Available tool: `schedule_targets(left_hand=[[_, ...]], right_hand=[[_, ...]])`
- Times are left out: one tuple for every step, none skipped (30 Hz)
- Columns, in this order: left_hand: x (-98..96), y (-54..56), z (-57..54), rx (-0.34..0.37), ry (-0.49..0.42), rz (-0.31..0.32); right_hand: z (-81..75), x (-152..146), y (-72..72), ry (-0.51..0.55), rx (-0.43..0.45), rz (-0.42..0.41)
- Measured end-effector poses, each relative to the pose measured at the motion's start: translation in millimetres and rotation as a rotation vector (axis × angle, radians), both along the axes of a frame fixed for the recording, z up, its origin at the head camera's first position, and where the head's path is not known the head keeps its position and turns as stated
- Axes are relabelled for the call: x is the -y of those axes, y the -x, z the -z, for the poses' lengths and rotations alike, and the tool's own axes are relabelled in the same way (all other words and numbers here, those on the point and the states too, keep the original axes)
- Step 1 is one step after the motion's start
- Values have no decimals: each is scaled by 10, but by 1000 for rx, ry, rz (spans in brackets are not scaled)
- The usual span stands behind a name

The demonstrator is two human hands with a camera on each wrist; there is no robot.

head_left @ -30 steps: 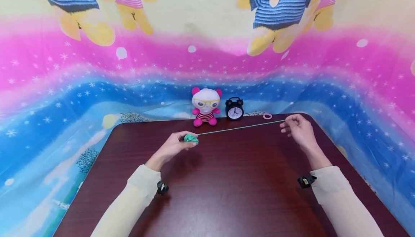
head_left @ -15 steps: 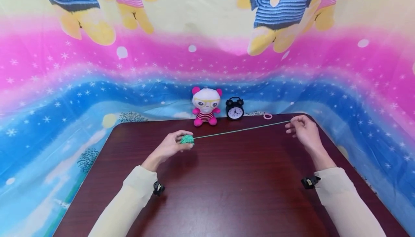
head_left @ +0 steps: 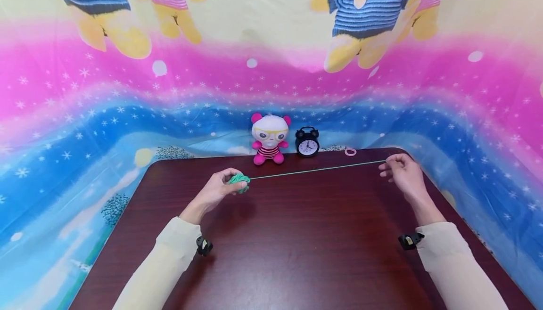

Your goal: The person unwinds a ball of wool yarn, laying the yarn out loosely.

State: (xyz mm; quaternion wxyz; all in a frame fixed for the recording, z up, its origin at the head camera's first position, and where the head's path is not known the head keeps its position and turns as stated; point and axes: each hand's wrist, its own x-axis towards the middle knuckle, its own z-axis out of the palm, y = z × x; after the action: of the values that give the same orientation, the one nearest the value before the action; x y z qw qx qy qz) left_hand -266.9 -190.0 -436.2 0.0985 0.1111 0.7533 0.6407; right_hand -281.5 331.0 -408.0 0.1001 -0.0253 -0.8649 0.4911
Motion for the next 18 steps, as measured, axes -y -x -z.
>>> schedule_targets(left_hand=[[6,-5,-3,4,-20,-10],[13,-7,-6,10,-47,-19],[23,-6,-8,18,-76,-28],[31,-5,-11,25,-108,-41],[39,-5,-17,31,-138,-51],[48,-6,-24,33,-165,-61],[59,-5,-30,34,-190,-69],[69,-1,-31,39,-217,-79],[80,2,-34,39,-237,-86],[88,2,-37,41,-251,-93],[97,4,-39,44,-259,-95],[104,5,-40,46,-265,-97],[110,3,-41,50,-268,-100],[113,1,-42,56,-271,-103],[115,-1,-42,58,-270,-102],[118,-2,-40,60,-264,-99],[121,-4,-37,59,-258,-94],[120,-7,-36,54,-248,-89]], right_hand=[[4,-10,-3,0,-1,-2],[9,-21,-5,1,-2,-4],[12,-30,-8,4,-3,-5],[18,-41,-9,6,-2,-6],[23,-52,-10,8,-1,-7],[26,-60,-11,12,2,-6],[30,-68,-14,12,5,-4],[34,-78,-16,15,9,-1],[38,-86,-20,15,13,3],[43,-97,-23,12,18,5],[46,-105,-28,11,23,8],[50,-114,-32,7,28,12],[57,-123,-36,2,31,14],[62,-132,-39,-2,33,14],[67,-138,-41,-5,34,14],[74,-145,-41,-7,33,13],[80,-150,-41,-9,32,13],[89,-156,-36,-13,33,12]])
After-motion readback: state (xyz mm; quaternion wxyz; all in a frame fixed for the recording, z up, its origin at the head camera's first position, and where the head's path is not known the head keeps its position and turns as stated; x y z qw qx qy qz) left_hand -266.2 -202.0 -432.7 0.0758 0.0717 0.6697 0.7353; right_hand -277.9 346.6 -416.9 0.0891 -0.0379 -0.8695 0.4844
